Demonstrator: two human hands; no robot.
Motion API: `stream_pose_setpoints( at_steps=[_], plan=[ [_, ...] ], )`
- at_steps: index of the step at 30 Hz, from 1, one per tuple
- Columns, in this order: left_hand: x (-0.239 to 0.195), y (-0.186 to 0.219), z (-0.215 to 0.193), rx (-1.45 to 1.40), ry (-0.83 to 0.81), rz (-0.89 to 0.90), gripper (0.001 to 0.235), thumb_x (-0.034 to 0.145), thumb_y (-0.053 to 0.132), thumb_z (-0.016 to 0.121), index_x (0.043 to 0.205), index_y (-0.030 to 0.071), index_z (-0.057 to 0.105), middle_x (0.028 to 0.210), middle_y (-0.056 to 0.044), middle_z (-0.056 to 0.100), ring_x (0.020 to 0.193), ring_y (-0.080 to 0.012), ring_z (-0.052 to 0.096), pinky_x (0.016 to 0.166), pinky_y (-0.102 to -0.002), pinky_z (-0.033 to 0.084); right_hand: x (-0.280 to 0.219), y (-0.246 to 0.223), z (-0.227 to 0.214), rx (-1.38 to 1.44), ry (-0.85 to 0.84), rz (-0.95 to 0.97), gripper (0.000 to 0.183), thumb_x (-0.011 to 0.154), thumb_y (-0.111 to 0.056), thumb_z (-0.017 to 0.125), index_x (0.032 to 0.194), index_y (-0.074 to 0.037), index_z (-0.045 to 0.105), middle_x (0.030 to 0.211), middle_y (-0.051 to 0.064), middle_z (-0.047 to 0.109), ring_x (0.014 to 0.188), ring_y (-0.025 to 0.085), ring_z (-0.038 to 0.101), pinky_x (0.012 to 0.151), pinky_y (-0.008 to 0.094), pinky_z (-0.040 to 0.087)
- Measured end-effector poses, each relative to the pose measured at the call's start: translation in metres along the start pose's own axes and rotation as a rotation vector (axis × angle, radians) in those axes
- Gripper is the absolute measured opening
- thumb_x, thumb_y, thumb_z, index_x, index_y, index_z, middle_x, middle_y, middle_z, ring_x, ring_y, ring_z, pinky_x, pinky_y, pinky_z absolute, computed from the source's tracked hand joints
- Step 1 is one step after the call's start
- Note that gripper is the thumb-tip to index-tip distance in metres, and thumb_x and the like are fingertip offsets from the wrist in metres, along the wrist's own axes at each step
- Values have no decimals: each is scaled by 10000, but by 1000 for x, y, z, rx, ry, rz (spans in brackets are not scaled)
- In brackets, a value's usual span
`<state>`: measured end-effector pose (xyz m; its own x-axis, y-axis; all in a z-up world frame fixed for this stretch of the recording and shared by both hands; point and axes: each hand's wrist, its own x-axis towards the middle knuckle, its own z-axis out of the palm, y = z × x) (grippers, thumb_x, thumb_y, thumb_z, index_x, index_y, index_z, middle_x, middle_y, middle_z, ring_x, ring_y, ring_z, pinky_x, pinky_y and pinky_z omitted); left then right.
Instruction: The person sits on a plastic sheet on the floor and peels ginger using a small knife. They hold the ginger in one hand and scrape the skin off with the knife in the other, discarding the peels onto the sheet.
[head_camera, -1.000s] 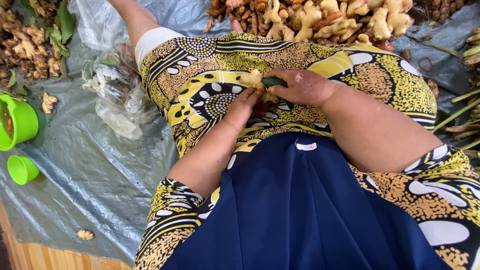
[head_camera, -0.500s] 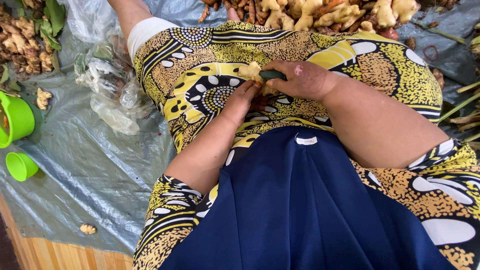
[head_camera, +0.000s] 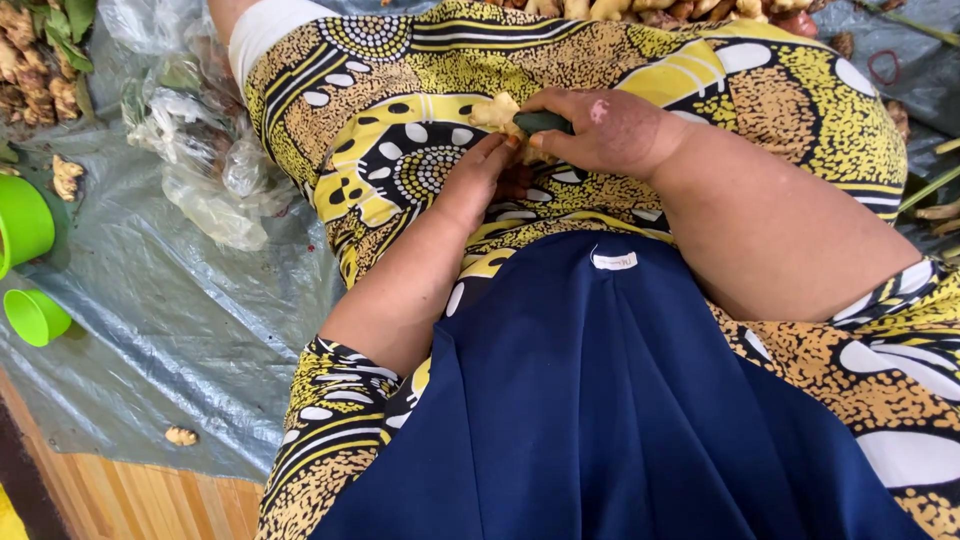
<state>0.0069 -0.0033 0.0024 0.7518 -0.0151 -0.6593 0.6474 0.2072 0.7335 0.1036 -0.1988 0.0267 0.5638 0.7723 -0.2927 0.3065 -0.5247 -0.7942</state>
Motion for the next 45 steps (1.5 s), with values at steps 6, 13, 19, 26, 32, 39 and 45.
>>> stream_pose_setpoints(
  at_steps=[6,13,19,26,32,39,45],
  plan=[
    [3,-5,-1,-73,-13,-8,256,930,318,622,1064,101,649,950,-98,707,832,-243,706,680,-372,610,-2,-4,-2,2,-19,53,502,963,-393,553,1426,-198,554,1244,84,701,1080,302,667,907,408,471],
    [2,-1,0,-32,9,-56,296,928,345,612,1109,112,646,974,-109,718,813,-262,720,654,-374,605,-2,-5,-2,-1,-11,44,491,967,-398,560,1416,-199,559,1257,72,699,1094,288,663,913,408,470],
    [0,-1,1,-59,14,-63,291,931,316,613,1112,92,647,995,-129,720,847,-277,719,690,-390,623,-1,-5,-3,10,-27,38,497,974,-391,552,1424,-180,549,1274,84,686,1107,295,655,912,415,466],
    [-1,2,1,-29,5,-40,274,943,313,593,1099,94,645,969,-113,706,844,-257,704,701,-379,618,-1,-7,-4,-6,-40,86,503,967,-415,550,1425,-207,545,1237,78,702,1065,307,670,877,426,480],
    [-16,9,8,126,-7,95,271,987,341,593,1044,83,652,881,-113,669,806,-235,681,721,-401,607,-5,-18,-8,60,-19,98,503,975,-423,568,1429,-208,560,1262,183,681,1110,415,651,945,522,488],
    [5,-14,-14,228,22,427,273,1052,335,608,1058,65,647,896,-136,663,922,-195,589,904,-411,513,-10,-27,-10,169,94,85,468,982,-396,602,1410,-206,600,1254,301,664,1134,518,635,981,600,504],
    [7,-20,-18,97,-18,551,234,1078,308,591,1104,85,658,950,-95,712,957,-158,627,948,-387,511,-9,-21,-8,278,300,30,377,981,-360,669,1344,-259,658,1140,249,705,1071,459,672,878,542,556]
  ],
)
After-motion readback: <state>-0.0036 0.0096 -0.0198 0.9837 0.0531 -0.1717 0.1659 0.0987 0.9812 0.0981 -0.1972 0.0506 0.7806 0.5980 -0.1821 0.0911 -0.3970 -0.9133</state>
